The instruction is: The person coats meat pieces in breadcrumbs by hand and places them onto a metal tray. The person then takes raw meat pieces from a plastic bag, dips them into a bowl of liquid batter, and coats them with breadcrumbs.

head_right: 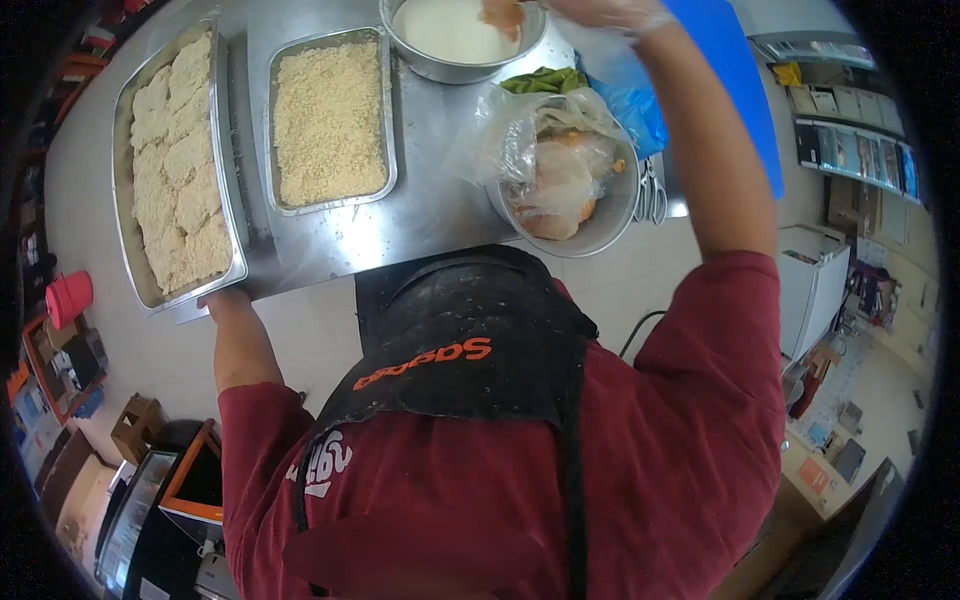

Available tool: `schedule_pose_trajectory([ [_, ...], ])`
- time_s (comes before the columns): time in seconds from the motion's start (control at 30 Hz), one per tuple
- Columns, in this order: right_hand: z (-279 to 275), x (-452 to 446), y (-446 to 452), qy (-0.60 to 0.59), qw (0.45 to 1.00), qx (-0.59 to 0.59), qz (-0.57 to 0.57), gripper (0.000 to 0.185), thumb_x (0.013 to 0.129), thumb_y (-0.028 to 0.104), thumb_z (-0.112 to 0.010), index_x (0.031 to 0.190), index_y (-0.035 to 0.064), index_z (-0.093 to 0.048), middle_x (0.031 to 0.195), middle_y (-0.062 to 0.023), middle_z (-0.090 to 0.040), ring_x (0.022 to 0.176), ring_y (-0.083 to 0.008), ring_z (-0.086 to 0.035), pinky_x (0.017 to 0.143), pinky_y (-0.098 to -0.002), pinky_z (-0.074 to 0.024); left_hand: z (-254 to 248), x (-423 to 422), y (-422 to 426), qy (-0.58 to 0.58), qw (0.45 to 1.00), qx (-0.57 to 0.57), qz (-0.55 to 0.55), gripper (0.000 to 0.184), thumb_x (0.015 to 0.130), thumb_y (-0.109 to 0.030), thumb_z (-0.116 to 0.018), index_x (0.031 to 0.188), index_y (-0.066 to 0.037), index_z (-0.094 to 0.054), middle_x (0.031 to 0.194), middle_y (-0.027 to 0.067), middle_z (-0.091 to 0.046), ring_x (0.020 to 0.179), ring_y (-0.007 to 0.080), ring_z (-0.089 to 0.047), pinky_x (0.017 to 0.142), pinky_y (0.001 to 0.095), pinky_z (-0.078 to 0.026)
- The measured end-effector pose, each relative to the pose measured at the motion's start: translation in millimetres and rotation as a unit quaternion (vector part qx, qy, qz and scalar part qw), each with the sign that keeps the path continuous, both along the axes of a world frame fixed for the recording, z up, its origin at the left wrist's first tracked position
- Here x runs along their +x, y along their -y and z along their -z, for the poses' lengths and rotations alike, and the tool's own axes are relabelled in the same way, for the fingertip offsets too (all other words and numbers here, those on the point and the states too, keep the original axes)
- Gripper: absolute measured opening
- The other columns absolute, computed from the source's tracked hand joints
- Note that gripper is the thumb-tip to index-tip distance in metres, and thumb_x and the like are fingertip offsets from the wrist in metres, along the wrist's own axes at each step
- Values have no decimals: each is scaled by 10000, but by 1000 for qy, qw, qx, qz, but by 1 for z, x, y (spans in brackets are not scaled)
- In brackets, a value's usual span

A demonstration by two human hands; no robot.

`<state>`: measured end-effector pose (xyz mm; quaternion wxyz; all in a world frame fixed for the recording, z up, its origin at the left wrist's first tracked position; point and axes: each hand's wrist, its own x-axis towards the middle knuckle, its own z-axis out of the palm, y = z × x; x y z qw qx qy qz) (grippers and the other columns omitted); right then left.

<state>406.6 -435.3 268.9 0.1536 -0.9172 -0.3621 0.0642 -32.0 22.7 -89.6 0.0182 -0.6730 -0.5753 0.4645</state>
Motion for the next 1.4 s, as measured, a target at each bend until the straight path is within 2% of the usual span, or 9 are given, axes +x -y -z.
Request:
schedule_pose_trajectory([
  [0.27, 212, 106, -43, 59, 964, -259, -3, 320, 865, 265, -667, 968, -23, -760, 960, -242, -737, 881, -341, -718, 777, -417, -545, 3, -2, 4, 85, 988, 34, -125, 694, 951, -346, -651, 1536, -162, -328, 1555, 106, -486, 1380, 348, -533, 1069, 579, -475],
  [0.5, 220, 107, -48, -33, 947, -318, -11, 354, 783, 242, -700, 982, -46, -756, 1005, -285, -720, 928, -414, -710, 810, -458, -544, -1, -6, 5, 178, 950, 78, -246, 724, 956, -344, -644, 1551, -156, -279, 1562, 118, -471, 1384, 350, -527, 1072, 568, -477],
  [0.6, 245, 126, -33, -309, 927, -15, 213, 330, 799, 250, -708, 968, -30, -748, 964, -278, -712, 875, -408, -700, 792, -457, -540, -6, -7, 9, 213, 929, 95, -286, 737, 957, -343, -641, 1558, -154, -258, 1565, 123, -465, 1386, 351, -525, 1074, 563, -478],
  [0.7, 163, 83, -57, -178, 972, -85, 128, 484, 955, 442, -612, 932, -15, -768, 971, -270, -732, 880, -328, -710, 802, -431, -550, -9, -7, 12, 240, 910, 110, -319, 751, 959, -342, -638, 1564, -151, -237, 1568, 128, -459, 1387, 351, -523, 1075, 558, -479],
  [0.8, 190, 136, -33, -162, 979, 120, 28, 439, 927, 425, -642, 906, 7, -774, 971, -256, -737, 848, -303, -700, 772, -441, -544, -11, -6, 13, 266, 889, 123, -351, 764, 961, -341, -634, 1571, -149, -215, 1572, 133, -453, 1389, 352, -521, 1077, 552, -480],
  [0.83, 158, 126, -42, -46, 997, -45, 53, 400, 921, 409, -645, 939, 33, -780, 967, -246, -737, 834, -287, -695, 767, -446, -539, -12, -6, 13, 274, 882, 127, -361, 769, 962, -341, -633, 1573, -148, -208, 1573, 135, -451, 1389, 352, -520, 1077, 551, -481],
  [0.93, 107, 69, -61, -60, 996, -14, 61, 408, 904, 433, -650, 953, 49, -779, 947, -253, -733, 831, -311, -711, 766, -461, -543, -14, -3, 13, 298, 860, 136, -392, 783, 964, -340, -630, 1579, -145, -187, 1576, 140, -445, 1391, 353, -518, 1079, 546, -482],
  [1.03, 164, 68, -58, 3, 995, -60, -82, 292, 830, 246, -709, 959, -15, -737, 914, -261, -703, 833, -396, -687, 779, -452, -533, -17, 1, 15, 322, 836, 147, -419, 797, 966, -339, -627, 1586, -142, -166, 1579, 145, -439, 1392, 354, -515, 1081, 541, -483],
  [1.4, 185, 89, -61, -2, 985, -146, -92, 319, 828, 300, -714, 975, 18, -741, 943, -234, -728, 903, -351, -713, 835, -440, -548, -37, 10, 23, 408, 729, 188, -517, 851, 973, -336, -616, 1610, -133, -89, 1591, 164, -416, 1398, 356, -507, 1086, 522, -487],
])
